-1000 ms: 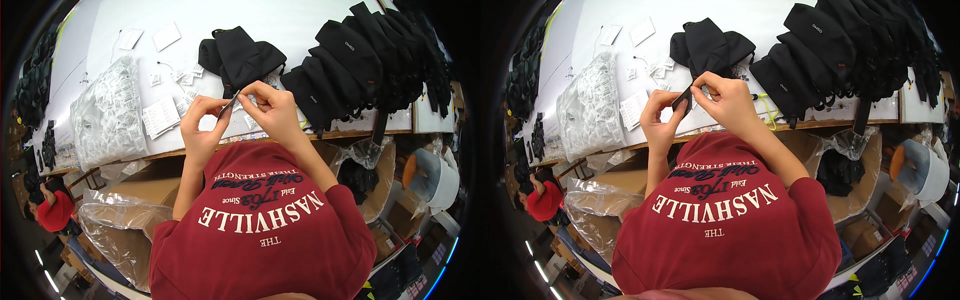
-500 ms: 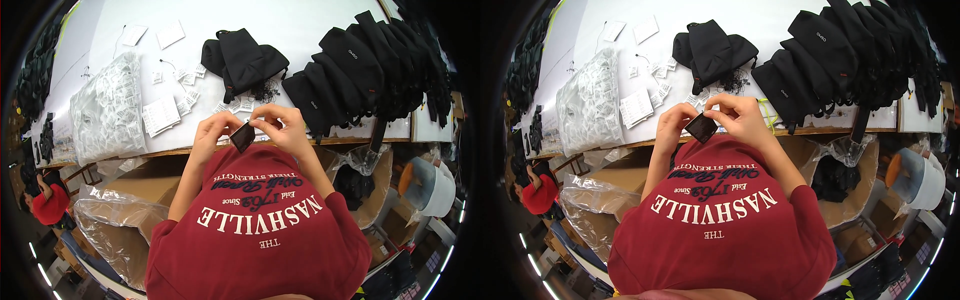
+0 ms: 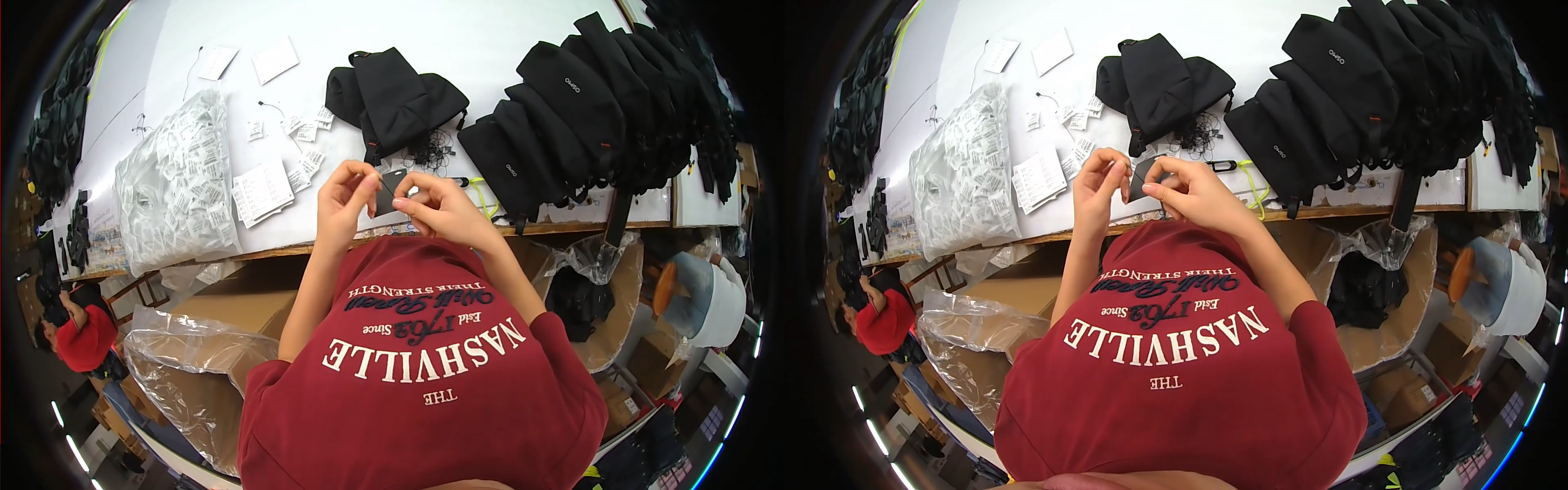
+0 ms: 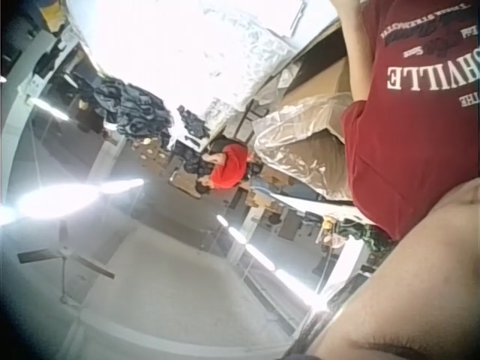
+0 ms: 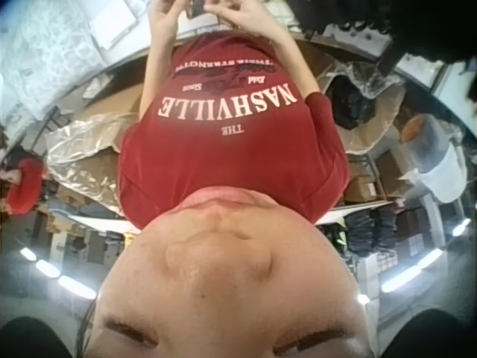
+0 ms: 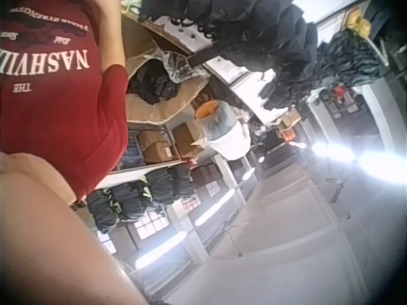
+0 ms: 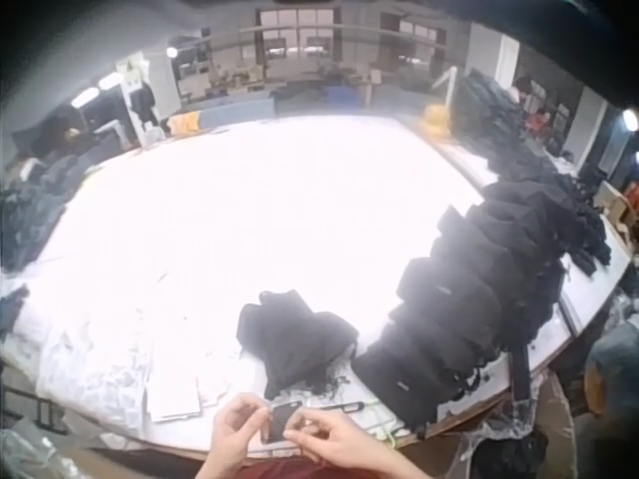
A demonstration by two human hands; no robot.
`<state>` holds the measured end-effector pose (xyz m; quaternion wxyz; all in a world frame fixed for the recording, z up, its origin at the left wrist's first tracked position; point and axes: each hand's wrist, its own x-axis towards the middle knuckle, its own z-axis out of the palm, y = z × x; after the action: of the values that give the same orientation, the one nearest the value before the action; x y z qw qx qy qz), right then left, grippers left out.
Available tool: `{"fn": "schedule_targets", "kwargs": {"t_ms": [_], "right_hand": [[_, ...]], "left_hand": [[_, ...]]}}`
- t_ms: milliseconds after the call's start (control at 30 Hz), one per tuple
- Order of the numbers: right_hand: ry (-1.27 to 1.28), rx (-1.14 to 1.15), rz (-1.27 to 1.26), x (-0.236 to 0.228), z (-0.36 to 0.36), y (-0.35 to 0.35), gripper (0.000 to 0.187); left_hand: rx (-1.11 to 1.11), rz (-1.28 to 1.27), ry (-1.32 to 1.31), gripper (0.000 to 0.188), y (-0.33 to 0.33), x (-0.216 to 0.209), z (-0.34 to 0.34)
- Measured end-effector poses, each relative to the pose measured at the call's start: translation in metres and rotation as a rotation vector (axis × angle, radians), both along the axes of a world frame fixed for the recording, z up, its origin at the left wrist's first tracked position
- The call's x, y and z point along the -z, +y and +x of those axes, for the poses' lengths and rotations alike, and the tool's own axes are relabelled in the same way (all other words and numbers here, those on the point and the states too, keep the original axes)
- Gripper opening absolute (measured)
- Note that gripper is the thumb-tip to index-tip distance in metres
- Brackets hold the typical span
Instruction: Checking and assembling small black zippered bags, including attaching labels and tags.
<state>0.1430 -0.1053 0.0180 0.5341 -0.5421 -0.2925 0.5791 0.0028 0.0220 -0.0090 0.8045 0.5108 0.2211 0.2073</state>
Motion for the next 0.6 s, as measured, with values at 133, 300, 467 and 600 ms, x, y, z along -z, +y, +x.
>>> {"fn": "schedule_targets", "kwargs": {"t_ms": [133, 300, 467, 600], "right_hand": [[-0.077, 0.051, 0.004, 0.009, 0.004, -0.003, 0.012], [-0.118, 0.133, -0.061, 0.004, 0.008, -0.009, 0.013], [-0.393, 0.259, -0.093, 0.010, 0.003, -0.009, 0.012], [-0.626, 0.296, -0.071, 0.010, -0.001, -0.007, 0.012]], "left_hand": [[-0.148, 0.606, 0.484, 0.034, 0.018, 0.039, 0.011], [-0.052, 0.865, 0.581, 0.022, 0.021, 0.055, 0.009], [0.016, 0.558, 0.400, 0.016, 0.010, 0.017, 0.012], [0.102, 0.174, 0.234, 0.019, 0.000, -0.007, 0.015]]}}
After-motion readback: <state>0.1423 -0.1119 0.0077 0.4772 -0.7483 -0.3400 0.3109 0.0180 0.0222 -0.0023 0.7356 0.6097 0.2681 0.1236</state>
